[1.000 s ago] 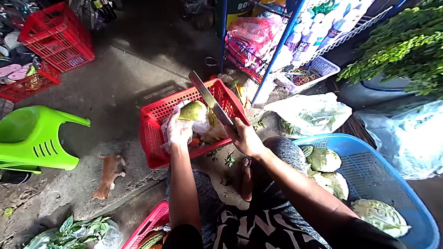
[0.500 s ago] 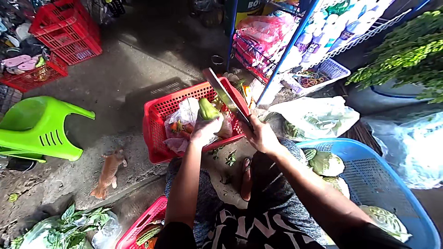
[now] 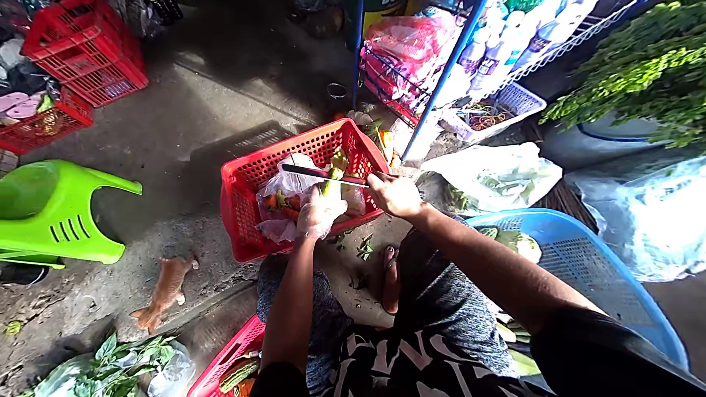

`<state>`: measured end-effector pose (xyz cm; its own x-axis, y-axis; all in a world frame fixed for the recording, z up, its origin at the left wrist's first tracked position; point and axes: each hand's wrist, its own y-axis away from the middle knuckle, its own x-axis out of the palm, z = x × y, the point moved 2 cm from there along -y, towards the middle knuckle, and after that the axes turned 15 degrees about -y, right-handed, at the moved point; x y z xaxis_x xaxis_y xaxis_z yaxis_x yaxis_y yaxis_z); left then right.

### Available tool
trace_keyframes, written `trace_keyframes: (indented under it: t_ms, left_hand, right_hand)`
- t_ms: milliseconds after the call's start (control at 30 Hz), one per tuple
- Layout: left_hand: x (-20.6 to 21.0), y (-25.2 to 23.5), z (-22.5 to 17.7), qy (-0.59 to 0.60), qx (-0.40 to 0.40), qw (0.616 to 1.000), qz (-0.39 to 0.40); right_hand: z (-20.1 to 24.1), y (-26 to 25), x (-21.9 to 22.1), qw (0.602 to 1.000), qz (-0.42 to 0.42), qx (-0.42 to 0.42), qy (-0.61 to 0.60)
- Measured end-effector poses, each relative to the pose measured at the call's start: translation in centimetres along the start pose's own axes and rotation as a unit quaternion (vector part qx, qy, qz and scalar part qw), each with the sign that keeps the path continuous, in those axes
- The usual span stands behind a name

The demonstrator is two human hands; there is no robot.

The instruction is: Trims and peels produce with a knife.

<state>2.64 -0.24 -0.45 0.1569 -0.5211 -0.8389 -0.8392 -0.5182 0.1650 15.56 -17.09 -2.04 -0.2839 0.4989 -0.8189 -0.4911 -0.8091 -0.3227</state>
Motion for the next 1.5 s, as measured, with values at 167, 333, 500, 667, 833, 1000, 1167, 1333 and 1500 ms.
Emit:
trace_keyframes:
  t_ms: [167, 333, 500, 667, 833, 1000, 1167, 1333, 1500]
  left_hand:
    - [-0.8, 0.0, 2.1, 0.339, -0.048, 0.938, -0.051]
    - [-2.3, -0.8, 1.8, 0.688, -0.060, 0.723, -0.008]
    - [-1.5, -1.2, 1.5, 0.693, -0.113, 0.707, -0.080]
    - [-0.7, -1.3, 1.8, 0.687, -0.074, 0.715, -0.100]
    - [-0.2, -0.4, -0.1, 0.737, -0.163, 0.641, -0.136]
    - [-0.8, -0.4, -1.2, 0.722, -0.206, 0.653, -0.102]
    - [1.2, -1.3, -0.2, 0.736, -0.167, 0.645, -0.117]
    - [0.7, -2.0, 0.3, 0.724, -0.151, 0.659, -0.135]
    - [0.2, -1.6, 0.8, 0.717, -0.176, 0.656, -0.156]
  right_hand:
    - [-3.7, -0.2, -0.6, 0.960, 0.116, 0.244, -0.075]
    - [1.1, -1.1, -1.7, 0.952, 0.045, 0.186, -0.238]
    - [5.8, -2.0, -1.1, 0.957, 0.004, -0.052, -0.286]
    - [6.9, -2.6, 2.6, 0.972, -0.050, -0.200, -0.114]
    - [6.1, -3.3, 3.7, 0.968, -0.062, -0.231, -0.072]
    - [5.2, -2.8, 4.3, 0.965, -0.085, -0.234, -0.081]
    - [4.6, -2.8, 4.8, 0.964, -0.106, -0.232, -0.079]
    - [0.9, -3.1, 4.2, 0.980, -0.084, -0.113, -0.142]
    - [2.3, -3.1, 2.4, 0.970, -0.100, -0.143, -0.171]
